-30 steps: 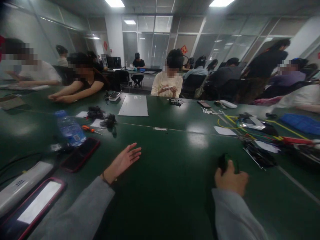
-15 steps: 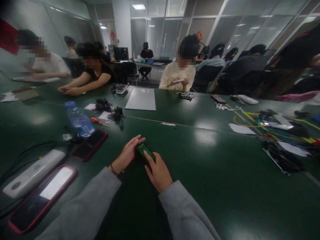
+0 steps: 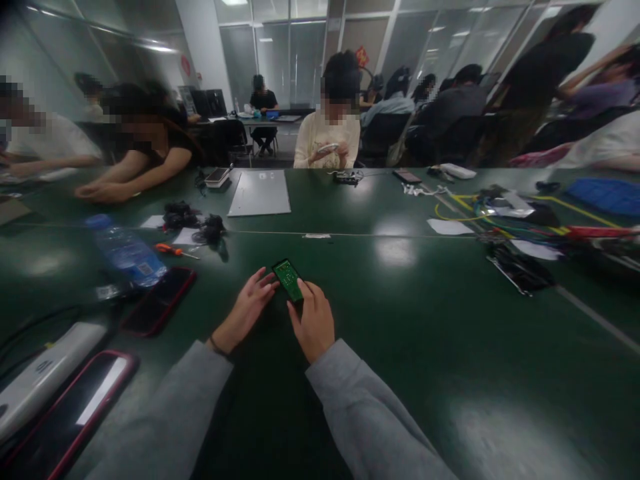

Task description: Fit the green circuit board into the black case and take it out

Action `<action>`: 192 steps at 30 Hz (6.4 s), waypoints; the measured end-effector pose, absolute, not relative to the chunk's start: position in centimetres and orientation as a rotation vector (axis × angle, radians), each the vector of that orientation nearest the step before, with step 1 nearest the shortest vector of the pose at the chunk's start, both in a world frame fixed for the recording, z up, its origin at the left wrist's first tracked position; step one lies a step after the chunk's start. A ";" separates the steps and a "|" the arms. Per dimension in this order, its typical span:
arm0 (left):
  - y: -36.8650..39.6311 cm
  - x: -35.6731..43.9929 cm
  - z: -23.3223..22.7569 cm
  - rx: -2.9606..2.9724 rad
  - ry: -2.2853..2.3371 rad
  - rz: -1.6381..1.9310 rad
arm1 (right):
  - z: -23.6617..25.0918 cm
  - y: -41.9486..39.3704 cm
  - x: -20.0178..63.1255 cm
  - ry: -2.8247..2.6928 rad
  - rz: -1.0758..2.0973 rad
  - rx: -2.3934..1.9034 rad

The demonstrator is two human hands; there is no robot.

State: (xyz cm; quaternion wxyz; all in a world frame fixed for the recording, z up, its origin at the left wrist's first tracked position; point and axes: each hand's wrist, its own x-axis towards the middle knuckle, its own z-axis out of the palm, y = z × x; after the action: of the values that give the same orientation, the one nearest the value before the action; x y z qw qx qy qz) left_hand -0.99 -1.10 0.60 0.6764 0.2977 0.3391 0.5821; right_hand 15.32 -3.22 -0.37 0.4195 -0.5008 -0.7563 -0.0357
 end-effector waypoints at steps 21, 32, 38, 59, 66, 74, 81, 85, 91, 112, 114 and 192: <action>-1.9 0.2 1.0 0.724 0.777 1.229 | -0.5 -3.1 15.6 -1.746 0.676 -1.165; -1.9 0.3 1.0 0.939 0.741 1.196 | -1.2 -2.1 15.9 -1.571 1.006 -1.040; -1.9 0.2 1.0 0.987 0.753 1.173 | -1.3 -1.9 15.7 -1.477 1.074 -0.978; -3.2 2.6 -0.1 0.638 0.690 1.263 | -0.4 -3.2 13.4 -1.852 -0.012 -1.203; -2.3 1.4 0.2 0.514 0.717 1.228 | 0.7 -4.3 13.0 -2.097 0.089 -1.057; -1.7 0.8 0.6 0.416 0.682 1.174 | 0.5 -3.7 13.3 -1.852 0.417 -1.076; -2.0 0.7 0.7 0.534 0.680 1.145 | -0.9 -2.5 13.7 -1.521 1.081 -0.963; -1.8 0.5 0.4 0.618 0.709 1.139 | -0.7 -2.3 14.0 -1.367 1.288 -0.905; -1.1 0.1 -0.3 0.821 0.882 1.200 | -0.1 -2.1 14.4 -1.107 1.382 -0.947; -1.4 -0.9 0.9 0.977 0.960 1.205 | -0.4 -2.0 14.9 -1.088 1.427 -0.957; -1.3 -0.9 0.8 0.984 0.940 1.212 | -0.4 -1.9 14.8 -1.110 1.425 -0.947; -1.4 0.6 -0.3 0.654 0.814 1.301 | -0.9 -4.0 13.0 -1.633 0.655 -1.173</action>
State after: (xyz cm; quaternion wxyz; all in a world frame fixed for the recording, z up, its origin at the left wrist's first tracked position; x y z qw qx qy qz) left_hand 0.56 -1.41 -0.34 0.6718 0.2904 0.3614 0.5777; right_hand 13.05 -3.96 -0.92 0.4914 -0.4830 -0.6726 0.2697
